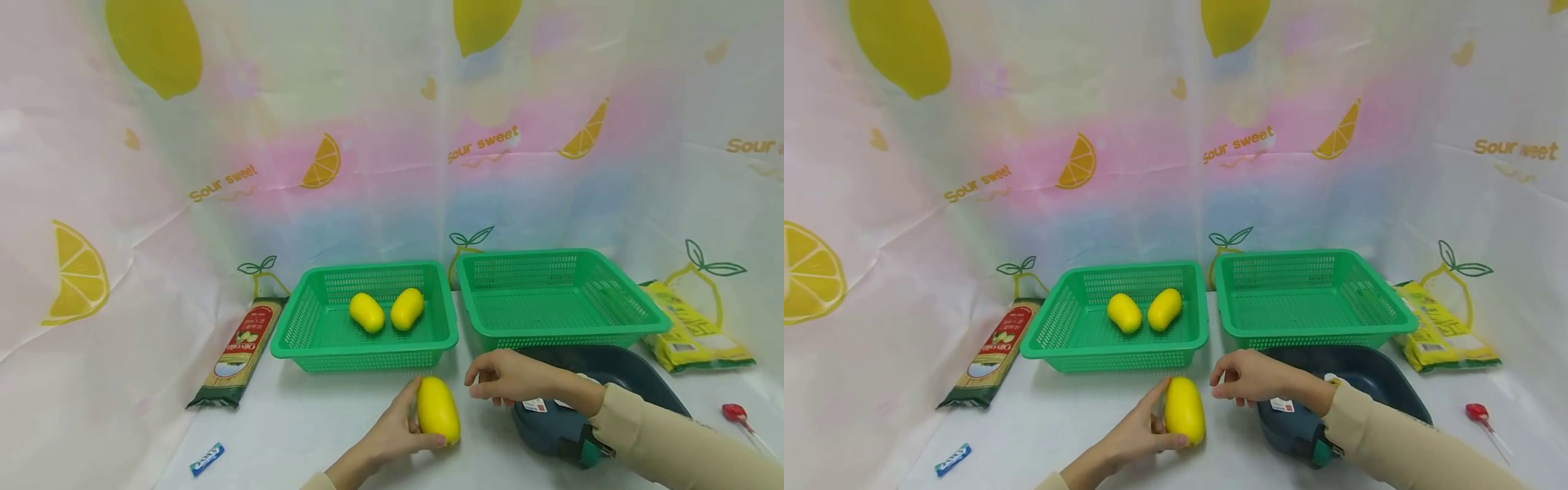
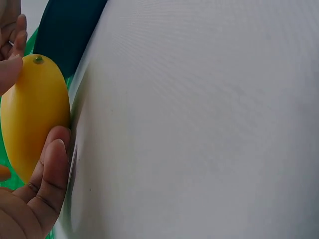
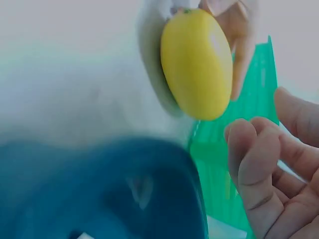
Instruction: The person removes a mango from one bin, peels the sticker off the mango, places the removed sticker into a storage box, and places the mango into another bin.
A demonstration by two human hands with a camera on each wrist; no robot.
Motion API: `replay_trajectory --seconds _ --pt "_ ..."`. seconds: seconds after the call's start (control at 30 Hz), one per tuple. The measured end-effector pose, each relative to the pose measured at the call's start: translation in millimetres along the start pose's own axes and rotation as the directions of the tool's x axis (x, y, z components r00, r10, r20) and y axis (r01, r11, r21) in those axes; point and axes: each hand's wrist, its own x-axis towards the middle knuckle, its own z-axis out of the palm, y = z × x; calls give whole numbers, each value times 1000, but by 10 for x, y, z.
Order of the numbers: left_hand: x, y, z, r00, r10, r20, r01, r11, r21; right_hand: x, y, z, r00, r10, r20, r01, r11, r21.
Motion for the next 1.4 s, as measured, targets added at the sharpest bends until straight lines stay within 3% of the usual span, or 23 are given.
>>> replay_trajectory --seconds 0.1,0.37,0.53,0.67,0.73,0.8,0.83,0.97,1.03,1.07,1.13,1.27,1.4 --pt "-23 -18 -33 1000 13 -5 -13 1000 4 73 8 77 1000 -3 -14 3 1000 6" --pt "-145 -59 -163 998 2 -62 -1 1000 15 193 10 279 998 60 -22 -55 984 170" --pt "-251 -84 -283 984 5 -179 9 997 75 239 25 381 995 97 -40 -85 969 231" --pt "-340 -91 -391 955 17 -296 18 993 118 284 64 475 989 136 -57 -113 950 292" --pt "-377 -94 -446 930 36 -366 12 992 126 305 78 517 986 157 -61 -130 938 321" --pt "-402 -93 -510 886 63 -459 -7 993 122 326 86 549 982 180 -65 -147 928 341" --pt "-409 -94 -547 857 85 -508 -25 992 124 333 87 562 979 190 -68 -155 924 349" --pt "-417 -94 -769 713 158 -684 -69 985 155 351 74 597 972 225 -75 -181 908 377" --pt "-423 -103 -917 667 182 -722 -64 980 188 355 61 613 970 232 -74 -185 900 394" --pt "-424 -114 -995 658 191 -728 -54 977 207 357 56 622 969 235 -72 -187 896 402" --pt "-424 -147 -1145 659 212 -722 -32 967 254 360 50 638 968 244 -68 -195 889 415" --pt "-390 -210 -1395 696 241 -677 -4 943 331 358 48 663 966 251 -59 -203 882 426" --pt "-337 -247 -1576 714 236 -659 6 939 343 362 49 682 967 247 -58 -199 882 428"
